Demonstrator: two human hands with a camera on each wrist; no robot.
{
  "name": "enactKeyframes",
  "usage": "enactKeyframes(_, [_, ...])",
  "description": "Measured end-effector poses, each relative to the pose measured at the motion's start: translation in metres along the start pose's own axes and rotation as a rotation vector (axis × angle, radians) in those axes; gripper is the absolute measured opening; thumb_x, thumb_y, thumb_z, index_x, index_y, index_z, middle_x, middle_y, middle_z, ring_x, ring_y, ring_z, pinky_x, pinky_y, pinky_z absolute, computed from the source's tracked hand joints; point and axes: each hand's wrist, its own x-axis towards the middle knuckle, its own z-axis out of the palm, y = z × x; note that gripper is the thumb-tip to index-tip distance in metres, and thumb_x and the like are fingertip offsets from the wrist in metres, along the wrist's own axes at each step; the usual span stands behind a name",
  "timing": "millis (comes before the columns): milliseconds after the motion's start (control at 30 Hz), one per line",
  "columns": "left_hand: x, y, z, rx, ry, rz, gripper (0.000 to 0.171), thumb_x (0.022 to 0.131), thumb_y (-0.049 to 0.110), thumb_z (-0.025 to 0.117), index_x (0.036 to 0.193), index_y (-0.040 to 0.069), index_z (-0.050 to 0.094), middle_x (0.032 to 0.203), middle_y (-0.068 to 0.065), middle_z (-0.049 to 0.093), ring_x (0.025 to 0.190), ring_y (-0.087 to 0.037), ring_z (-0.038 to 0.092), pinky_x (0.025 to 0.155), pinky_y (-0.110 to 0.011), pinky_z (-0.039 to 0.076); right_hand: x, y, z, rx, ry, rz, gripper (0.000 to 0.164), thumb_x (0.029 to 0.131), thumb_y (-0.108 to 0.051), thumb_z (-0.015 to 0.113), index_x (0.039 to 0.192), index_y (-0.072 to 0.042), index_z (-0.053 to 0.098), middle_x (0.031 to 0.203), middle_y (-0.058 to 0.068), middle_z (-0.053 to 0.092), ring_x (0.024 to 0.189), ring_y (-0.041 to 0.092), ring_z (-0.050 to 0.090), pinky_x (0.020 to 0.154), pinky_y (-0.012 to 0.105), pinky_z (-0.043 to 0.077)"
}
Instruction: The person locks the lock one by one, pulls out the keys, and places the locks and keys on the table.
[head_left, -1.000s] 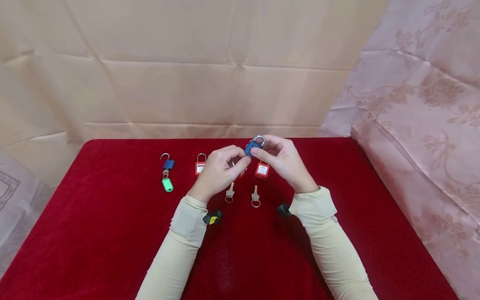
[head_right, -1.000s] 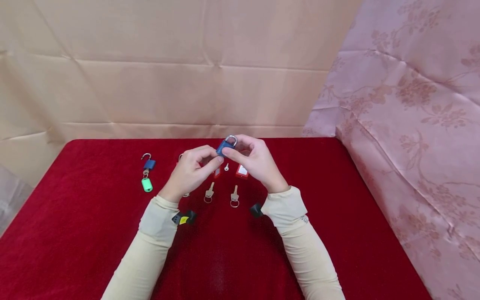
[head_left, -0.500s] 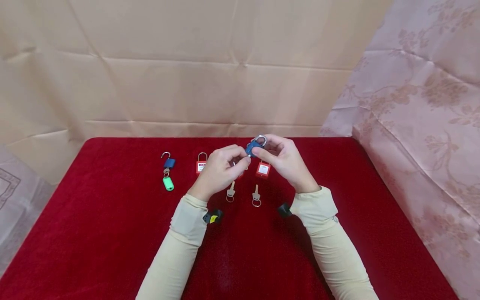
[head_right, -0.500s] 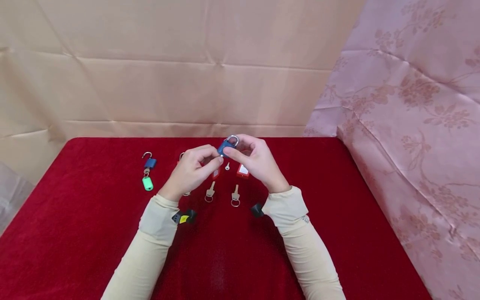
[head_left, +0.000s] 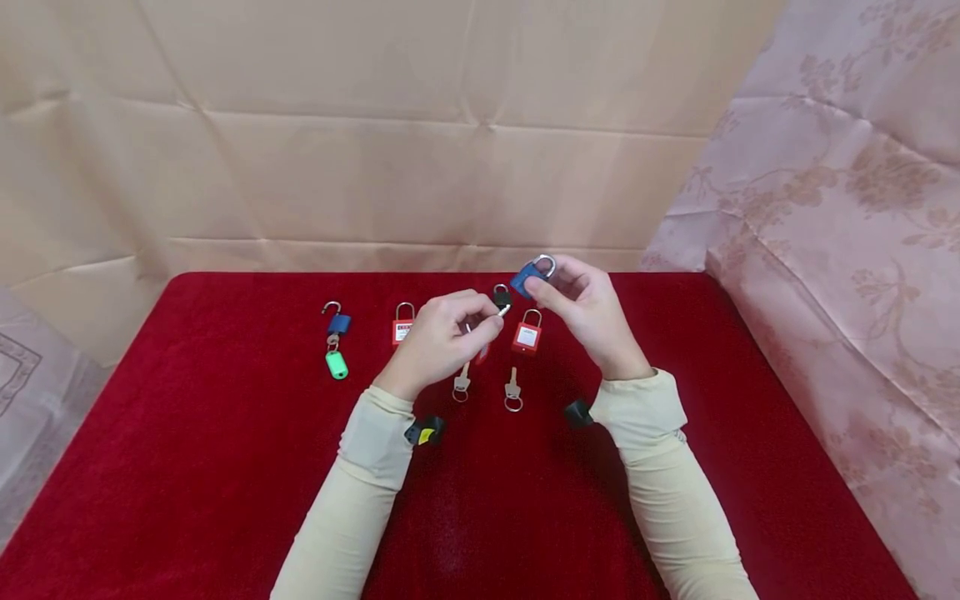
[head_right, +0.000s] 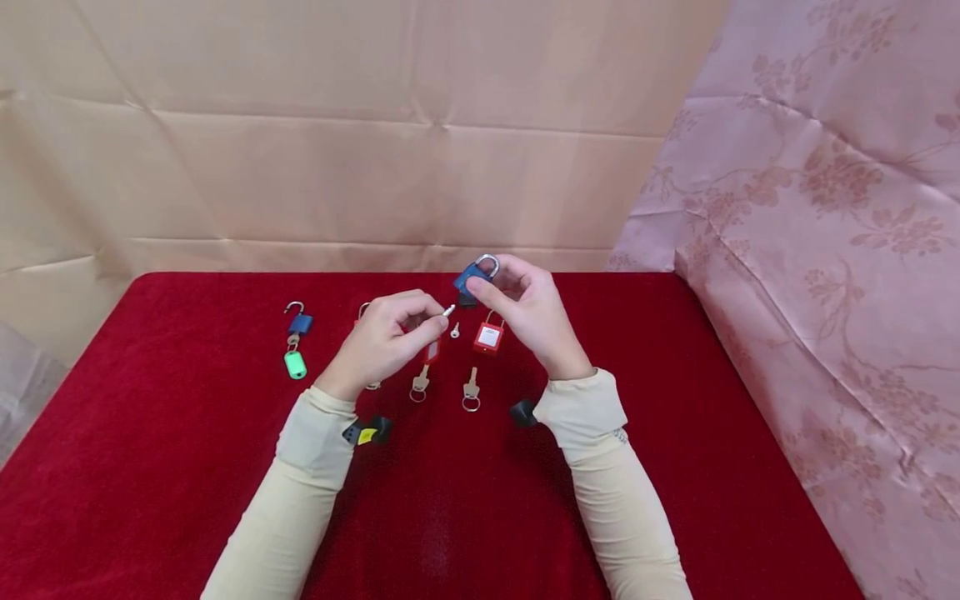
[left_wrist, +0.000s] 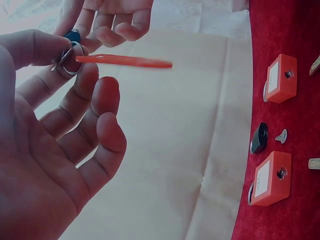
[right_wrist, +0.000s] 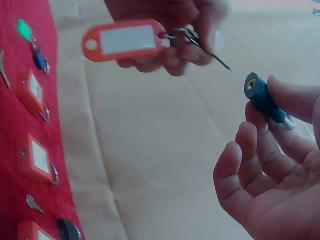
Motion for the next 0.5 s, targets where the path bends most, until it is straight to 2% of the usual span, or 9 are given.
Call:
enactKeyframes(200, [-0.001,0.001,-0.001,0.038,-0.002,-0.016,0.009,0.097,0.018,0.067,0.095,0.013,0.073,0.079,0.008,0.063,0.069,-0.014,0.057,0.064,-0.029,0.050,0.000,-0.004,-0.005,0.013,0.018,0.013,0.017,0.092,-0.012,0.076,0.108,-0.011,0.074,0.094,0.005,0.071,0.084,0.016,0.065,0.080,0.029,0.055])
enactKeyframes(367, [-0.002,0.002,-0.001,0.067,0.006,-0.057,0.015,0.096,0.019,0.071,0.106,0.010,0.076,0.095,0.004,0.071,0.074,-0.014,0.059,0.067,-0.029,0.052,0.000,-0.006,-0.007,0.004,0.022,0.016,0.018,0.092,-0.013,0.076,0.109,-0.011,0.074,0.095,0.005,0.071,0.085,0.019,0.065,0.082,0.030,0.056])
enactKeyframes(500, [-0.002,0.001,0.001,0.074,-0.001,-0.068,0.019,0.095,0.018,0.072,0.110,0.008,0.076,0.099,0.002,0.073,0.075,-0.012,0.060,0.069,-0.029,0.052,0.000,-0.006,-0.013,-0.016,0.039,0.006,0.019,0.092,-0.013,0.076,0.110,-0.010,0.073,0.096,0.005,0.071,0.083,0.021,0.064,0.080,0.030,0.056])
